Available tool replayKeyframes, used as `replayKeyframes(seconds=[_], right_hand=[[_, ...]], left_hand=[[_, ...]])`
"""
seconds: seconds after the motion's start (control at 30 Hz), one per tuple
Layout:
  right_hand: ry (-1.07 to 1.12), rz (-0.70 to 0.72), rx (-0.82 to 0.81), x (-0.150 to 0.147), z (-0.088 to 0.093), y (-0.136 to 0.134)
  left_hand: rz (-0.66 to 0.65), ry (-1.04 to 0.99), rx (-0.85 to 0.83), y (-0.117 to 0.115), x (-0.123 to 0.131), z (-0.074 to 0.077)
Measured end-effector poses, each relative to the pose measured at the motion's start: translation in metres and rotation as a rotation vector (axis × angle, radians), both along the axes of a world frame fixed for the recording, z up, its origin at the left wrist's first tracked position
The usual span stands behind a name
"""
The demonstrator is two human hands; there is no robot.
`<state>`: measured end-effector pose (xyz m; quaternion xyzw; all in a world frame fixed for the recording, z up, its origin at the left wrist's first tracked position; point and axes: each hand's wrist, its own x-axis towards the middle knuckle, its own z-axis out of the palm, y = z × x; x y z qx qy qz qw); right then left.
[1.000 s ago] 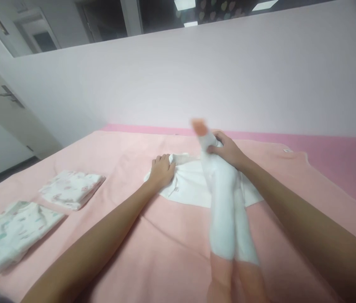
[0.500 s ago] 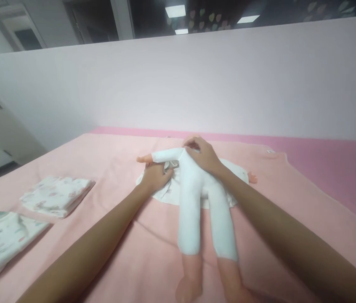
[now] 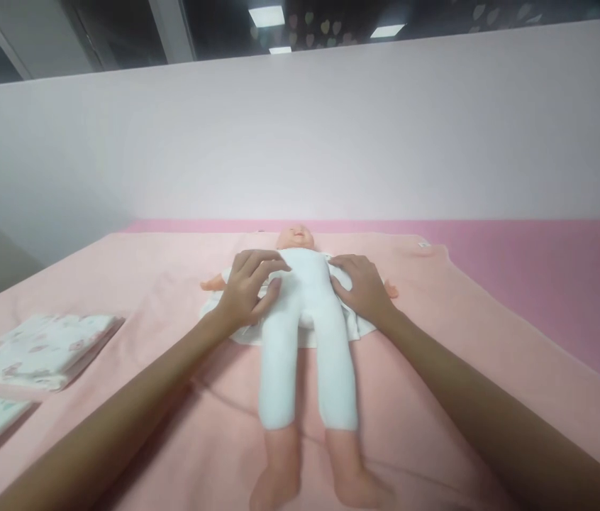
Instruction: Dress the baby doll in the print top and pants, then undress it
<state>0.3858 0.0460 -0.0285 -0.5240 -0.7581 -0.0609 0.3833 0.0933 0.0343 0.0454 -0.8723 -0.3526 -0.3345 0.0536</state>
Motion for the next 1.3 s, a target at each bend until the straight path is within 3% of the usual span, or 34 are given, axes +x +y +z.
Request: replayKeyframes(seconds=[0.1,0.17,0.27,0.4,0.53,0.73,0.93,1.1,1.3], right_hand=[[-0.031,-0.006,0.0,-0.004,0.001,-0.002],[-0.052,-0.016,-0.01,-0.004,0.0,-0.002],[-0.102,-0.047,-0.02,-0.003,-0.002,-0.002],[-0.159,-0.088,-0.026,-0.004,-0.003,-0.002],[-0.137,-0.125,-0.049,-0.005,-0.004,-0.004],[-0.125,-0.166,-0.076,-0.006,-0.003,-0.005],[-0.086,-0.132,0.011,-0.003,-0.007,-0.002],[-0.066,-0.155,0.089,-0.003,-0.008,-0.004],[-0.033,-0.207,0.037,-0.006,-0.005,-0.009]], left_hand=[[-0.073,0.255,-0.116,0.001,0.034,0.024],[-0.056,0.415,-0.108,0.009,0.061,0.029],[-0.014,0.548,-0.083,0.031,0.103,0.021],[0.056,0.654,-0.218,0.063,0.154,0.003],[0.118,0.764,-0.258,0.082,0.182,-0.007],[0.163,0.768,-0.29,0.087,0.175,-0.007],[0.146,0.643,-0.129,0.072,0.152,-0.005],[0.161,0.536,-0.12,0.061,0.132,0.002],[0.09,0.483,-0.154,0.059,0.121,0.007]])
